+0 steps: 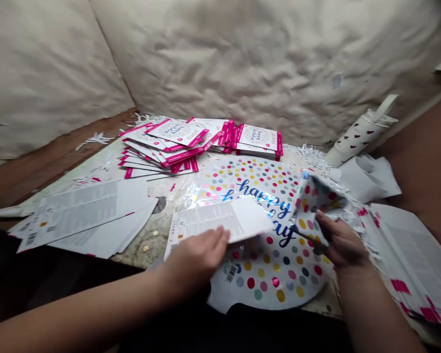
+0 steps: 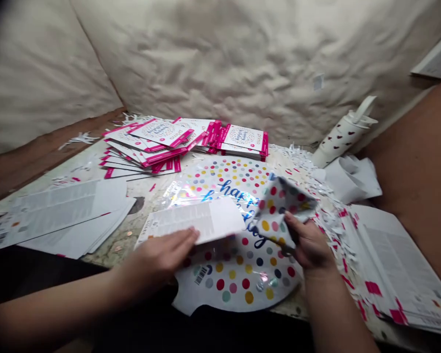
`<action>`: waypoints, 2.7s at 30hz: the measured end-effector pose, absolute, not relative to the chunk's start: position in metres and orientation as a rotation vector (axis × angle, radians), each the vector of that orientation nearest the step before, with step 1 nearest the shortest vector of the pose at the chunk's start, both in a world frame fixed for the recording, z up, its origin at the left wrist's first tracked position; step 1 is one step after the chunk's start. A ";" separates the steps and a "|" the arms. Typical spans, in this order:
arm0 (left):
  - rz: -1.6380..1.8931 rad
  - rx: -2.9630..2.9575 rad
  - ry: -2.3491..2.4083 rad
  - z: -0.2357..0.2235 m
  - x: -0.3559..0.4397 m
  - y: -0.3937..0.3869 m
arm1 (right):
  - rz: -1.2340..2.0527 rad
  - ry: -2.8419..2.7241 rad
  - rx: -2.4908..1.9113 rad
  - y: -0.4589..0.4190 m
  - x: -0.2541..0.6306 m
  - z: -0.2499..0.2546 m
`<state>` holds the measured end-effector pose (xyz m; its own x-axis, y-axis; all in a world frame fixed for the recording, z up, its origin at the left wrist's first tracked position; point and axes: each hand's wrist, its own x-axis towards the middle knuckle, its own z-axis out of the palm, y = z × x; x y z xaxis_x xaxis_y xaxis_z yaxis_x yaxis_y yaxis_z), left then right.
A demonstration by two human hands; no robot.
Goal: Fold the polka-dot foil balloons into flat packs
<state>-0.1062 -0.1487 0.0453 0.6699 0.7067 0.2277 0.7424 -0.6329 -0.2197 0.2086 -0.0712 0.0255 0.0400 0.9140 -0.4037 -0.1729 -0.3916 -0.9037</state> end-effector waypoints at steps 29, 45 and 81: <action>-0.324 -3.238 -0.889 0.006 -0.038 -0.026 | 1.058 -1.069 -1.567 -0.057 0.199 -0.007; -0.355 -3.378 -0.818 0.022 -0.043 -0.029 | 1.011 -1.453 -1.728 -0.059 0.204 0.008; -0.206 -3.335 -0.599 0.021 -0.031 -0.047 | 1.433 -1.219 -1.640 -0.031 0.177 0.000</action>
